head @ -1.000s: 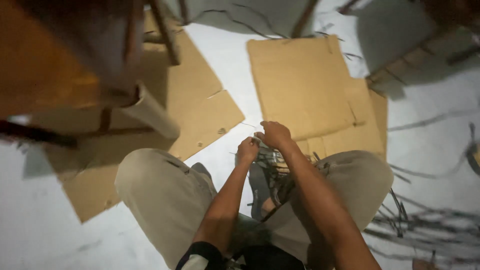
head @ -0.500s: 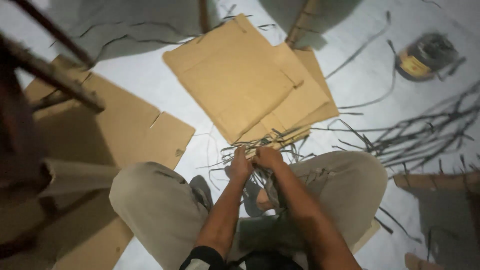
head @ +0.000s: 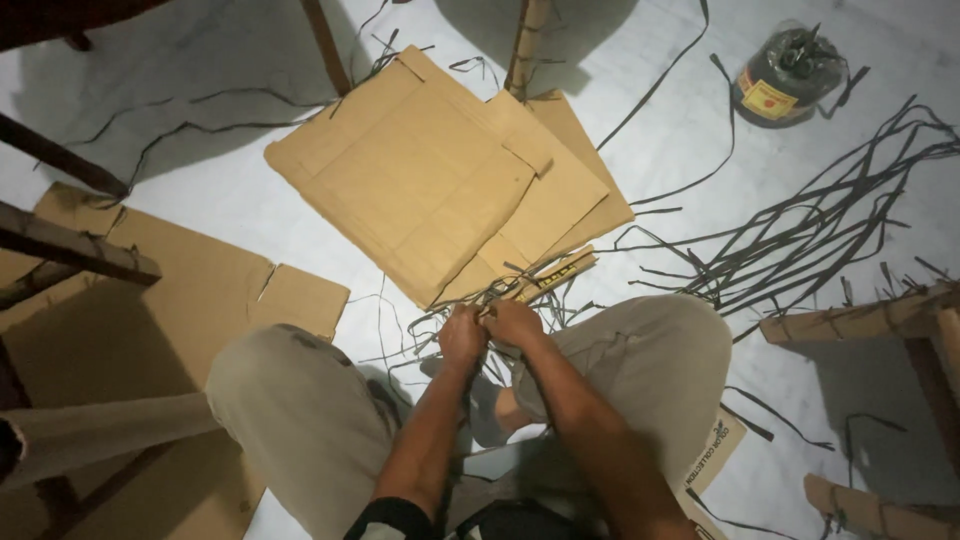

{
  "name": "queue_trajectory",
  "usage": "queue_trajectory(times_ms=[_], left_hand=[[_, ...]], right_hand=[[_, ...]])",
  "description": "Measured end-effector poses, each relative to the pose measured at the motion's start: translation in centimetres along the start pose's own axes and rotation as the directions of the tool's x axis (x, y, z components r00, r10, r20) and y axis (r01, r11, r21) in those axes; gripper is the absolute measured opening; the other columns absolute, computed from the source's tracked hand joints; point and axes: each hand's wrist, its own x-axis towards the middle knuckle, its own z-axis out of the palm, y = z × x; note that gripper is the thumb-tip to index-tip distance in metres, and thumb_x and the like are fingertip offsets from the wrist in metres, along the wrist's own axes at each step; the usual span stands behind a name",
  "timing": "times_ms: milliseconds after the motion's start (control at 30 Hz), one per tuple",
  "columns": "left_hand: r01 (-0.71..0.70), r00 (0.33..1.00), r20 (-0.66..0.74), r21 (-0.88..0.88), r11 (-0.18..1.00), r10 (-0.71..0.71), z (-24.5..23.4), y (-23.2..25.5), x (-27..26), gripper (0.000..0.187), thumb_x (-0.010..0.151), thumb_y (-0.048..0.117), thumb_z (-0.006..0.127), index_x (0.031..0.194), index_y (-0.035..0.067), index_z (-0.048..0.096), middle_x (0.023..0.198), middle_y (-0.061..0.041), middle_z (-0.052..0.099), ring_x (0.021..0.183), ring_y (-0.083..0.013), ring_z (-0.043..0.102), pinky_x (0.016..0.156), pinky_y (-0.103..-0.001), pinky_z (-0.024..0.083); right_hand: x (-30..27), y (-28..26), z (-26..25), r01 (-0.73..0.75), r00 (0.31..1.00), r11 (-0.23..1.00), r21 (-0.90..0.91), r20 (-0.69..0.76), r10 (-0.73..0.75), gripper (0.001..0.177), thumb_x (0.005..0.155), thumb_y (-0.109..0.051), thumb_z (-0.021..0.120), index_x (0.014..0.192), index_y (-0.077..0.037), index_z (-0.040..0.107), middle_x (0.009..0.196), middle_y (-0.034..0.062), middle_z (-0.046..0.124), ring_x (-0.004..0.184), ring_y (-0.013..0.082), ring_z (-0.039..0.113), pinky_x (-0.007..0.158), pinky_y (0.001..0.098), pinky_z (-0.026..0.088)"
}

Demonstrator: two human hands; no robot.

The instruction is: Wrapping the legs of a wooden table with cardboard pieces and securing them with plastic ties.

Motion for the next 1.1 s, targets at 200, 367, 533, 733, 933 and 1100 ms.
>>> queue_trajectory(times_ms=[200,367,533,733,933,1100], left_hand=[[-0.045,0.997,-0.055,0.125,0.991,0.053,1.2,-1.2,1.2,0.018,0.097,0.024,0.055,0.100,0.016,0.070,0.100,-0.009,0.064,0.104,-0.0360,0.071,0.093,-0.050,0.058],[-0.094,0.990,-0.097,0.065,0.993,0.100,3.0,-2.7,2.3,0.019,0.096,0.027,0.057,0.095,0.014,0.071,0.092,-0.012,0.066,0.101,-0.0353,0.071,0.090,-0.049,0.058],[-0.141,0.979,-0.154,-0.035,0.989,0.134,1.4,-2.0,2.5,0.021,0.095,0.036,0.065,0.097,0.019,0.076,0.091,-0.012,0.071,0.099,-0.0369,0.071,0.089,-0.051,0.059],[-0.255,0.954,-0.221,-0.242,0.936,0.202,-3.4,1.2,2.6,0.022,0.095,0.039,0.065,0.101,0.021,0.078,0.097,-0.013,0.075,0.103,-0.0408,0.068,0.091,-0.054,0.056],[-0.249,0.926,-0.362,-0.378,0.892,0.105,-8.8,0.8,2.2,0.019,0.094,0.032,0.063,0.102,0.018,0.074,0.094,-0.019,0.072,0.098,-0.0433,0.069,0.085,-0.056,0.055],[-0.216,0.820,-0.550,-0.555,0.803,-0.159,-14.2,-2.3,0.3,0.017,0.098,0.032,0.065,0.104,0.017,0.072,0.089,-0.011,0.074,0.088,-0.0295,0.071,0.083,-0.046,0.056]], right_hand=[[-1.6,-1.2,-1.8,-0.007,1.000,0.996,0.091,-0.004,0.007,0.048,0.092,-0.039,0.057,0.130,-0.011,0.069,0.124,0.0258,0.070,0.123,0.0479,0.063,0.101,0.0587,0.051],[-0.9,-0.9,-1.2,-0.043,0.999,0.997,0.062,-0.002,0.044,0.048,0.090,-0.041,0.058,0.127,-0.015,0.071,0.124,0.0229,0.071,0.122,0.0459,0.064,0.100,0.0581,0.052],[0.1,0.0,-0.2,-0.113,0.990,0.990,0.085,-0.075,0.119,0.044,0.091,-0.041,0.056,0.121,-0.014,0.075,0.122,0.0206,0.072,0.120,0.0445,0.066,0.097,0.0588,0.054],[0.1,-2.4,-2.5,0.108,0.915,0.916,0.386,-0.398,0.059,0.050,0.095,-0.024,0.044,0.141,-0.013,0.061,0.136,0.0220,0.065,0.123,0.0498,0.060,0.108,0.0640,0.044],[1.2,-6.0,-3.2,0.494,0.748,0.790,0.364,-0.641,-0.172,0.026,0.096,-0.014,0.057,0.115,-0.013,0.075,0.096,0.0192,0.075,0.097,0.0386,0.072,0.086,0.0507,0.056],[3.1,-9.3,-4.4,0.562,0.750,0.760,0.326,-0.588,-0.302,0.012,0.092,-0.029,0.078,0.099,-0.020,0.078,0.089,0.0097,0.075,0.093,0.0311,0.073,0.081,0.0443,0.057]])
